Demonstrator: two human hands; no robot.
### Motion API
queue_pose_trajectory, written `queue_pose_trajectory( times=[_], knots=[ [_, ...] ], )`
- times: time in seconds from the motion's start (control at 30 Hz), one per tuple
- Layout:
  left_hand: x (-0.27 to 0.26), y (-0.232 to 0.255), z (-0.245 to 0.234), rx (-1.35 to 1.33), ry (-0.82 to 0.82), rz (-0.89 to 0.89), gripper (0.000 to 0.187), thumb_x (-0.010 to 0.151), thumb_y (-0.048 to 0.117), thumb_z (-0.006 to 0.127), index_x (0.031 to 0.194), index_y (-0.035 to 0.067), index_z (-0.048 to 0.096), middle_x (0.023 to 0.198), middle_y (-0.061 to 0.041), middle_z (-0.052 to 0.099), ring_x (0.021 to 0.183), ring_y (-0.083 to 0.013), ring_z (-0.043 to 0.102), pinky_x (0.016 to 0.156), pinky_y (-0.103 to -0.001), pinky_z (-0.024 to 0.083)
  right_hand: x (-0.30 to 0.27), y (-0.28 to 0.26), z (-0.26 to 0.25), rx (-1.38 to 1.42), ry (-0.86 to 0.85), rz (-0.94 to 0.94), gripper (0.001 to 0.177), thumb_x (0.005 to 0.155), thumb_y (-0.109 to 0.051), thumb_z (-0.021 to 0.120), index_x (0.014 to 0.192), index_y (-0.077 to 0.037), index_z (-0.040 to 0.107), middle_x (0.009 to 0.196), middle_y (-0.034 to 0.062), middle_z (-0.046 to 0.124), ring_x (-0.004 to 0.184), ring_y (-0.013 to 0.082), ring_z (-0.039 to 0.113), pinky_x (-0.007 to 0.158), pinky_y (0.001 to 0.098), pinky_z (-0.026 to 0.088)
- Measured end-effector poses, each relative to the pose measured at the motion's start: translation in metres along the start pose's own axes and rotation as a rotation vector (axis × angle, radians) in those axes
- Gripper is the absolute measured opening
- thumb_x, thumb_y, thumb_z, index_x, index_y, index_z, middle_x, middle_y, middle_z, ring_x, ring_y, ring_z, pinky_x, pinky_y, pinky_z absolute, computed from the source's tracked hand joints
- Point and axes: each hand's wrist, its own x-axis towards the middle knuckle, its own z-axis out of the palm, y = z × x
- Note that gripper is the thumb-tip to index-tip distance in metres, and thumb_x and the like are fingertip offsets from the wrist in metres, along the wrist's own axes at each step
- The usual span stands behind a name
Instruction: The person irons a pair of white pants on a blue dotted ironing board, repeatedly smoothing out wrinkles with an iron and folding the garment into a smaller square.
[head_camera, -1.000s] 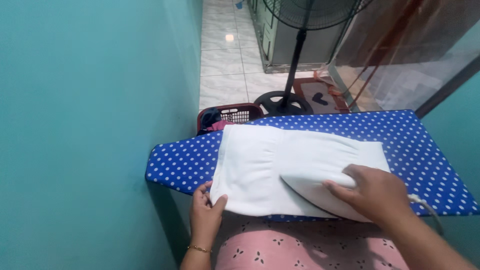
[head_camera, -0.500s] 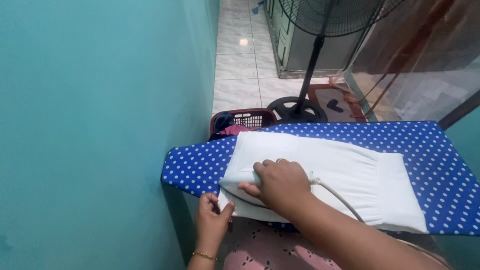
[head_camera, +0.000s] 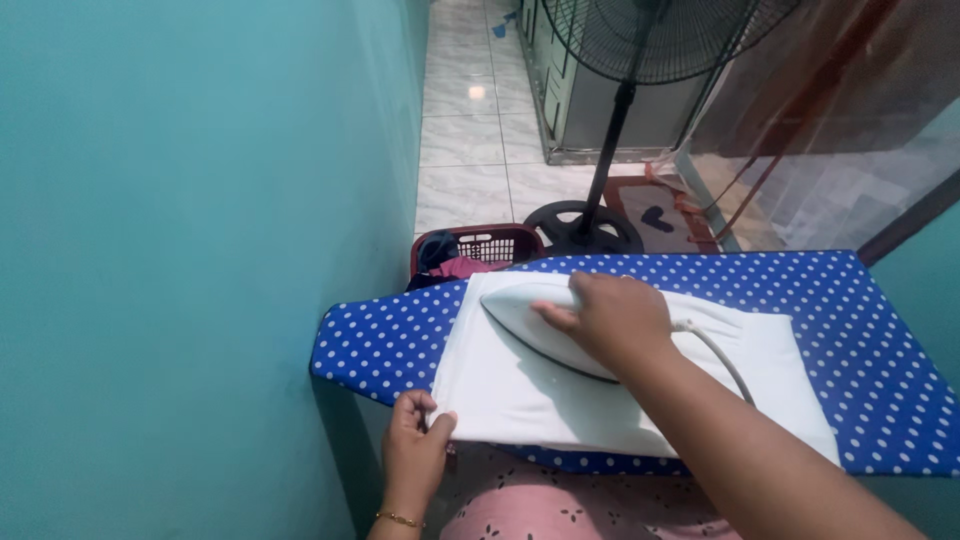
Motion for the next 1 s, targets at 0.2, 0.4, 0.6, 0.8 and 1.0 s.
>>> queue_pose_trajectory(
  times=[0.2,0.4,0.6,0.8,1.0],
  knots=[
    [0.000,-0.014,0.003,-0.060,-0.031,0.004,0.020,0.081,0.001,0.069,0.097,0.006,0.058,0.071,0.000,0.058,0.054,-0.0059,0.048,0.047,-0.024,0.040,0.039,-0.026,-0.007,0.004,-0.243,0.060,0.066,0.086,-0.074,0.058,0.107,-0.013,0.073,0.094,0.0128,0.076,0.088,0.0325,0.073,0.075,0.0457,0.057],
    [-0.001,-0.003,0.003,-0.035,-0.008,0.032,0.018,0.081,0.001,0.067,0.096,0.006,0.057,0.072,0.000,0.058,0.054,-0.0058,0.050,0.047,-0.025,0.043,0.084,-0.040,-0.002,-0.007,-0.296,0.068,0.070,0.086,-0.074,0.060,0.113,-0.011,0.074,0.109,0.0132,0.075,0.103,0.0322,0.071,0.085,0.0443,0.056],
    [-0.004,0.009,0.004,0.011,0.009,0.001,0.020,0.081,0.001,0.067,0.097,0.006,0.058,0.072,0.000,0.061,0.054,-0.0071,0.053,0.048,-0.026,0.044,0.112,-0.031,0.004,-0.034,-0.351,0.121,0.071,0.090,-0.073,0.058,0.111,-0.009,0.079,0.114,0.0143,0.075,0.108,0.0330,0.070,0.088,0.0434,0.055],
    [-0.001,-0.005,0.003,0.036,0.023,0.032,0.035,0.083,-0.001,0.071,0.115,0.004,0.057,0.079,-0.005,0.062,0.062,-0.0077,0.054,0.053,-0.024,0.048,0.106,0.001,0.008,-0.069,-0.329,0.174,0.070,0.091,-0.072,0.056,0.117,-0.010,0.076,0.120,0.0139,0.073,0.109,0.0321,0.070,0.087,0.0440,0.056],
    [0.000,-0.011,0.005,-0.188,-0.030,-0.026,0.054,0.082,-0.006,0.065,0.131,0.002,0.043,0.096,-0.008,0.071,0.073,-0.0101,0.069,0.060,-0.024,0.055,0.082,0.019,0.001,-0.053,-0.323,0.187,0.069,0.092,-0.071,0.052,0.123,-0.013,0.072,0.122,0.0119,0.071,0.110,0.0293,0.069,0.088,0.0433,0.055]
  ],
)
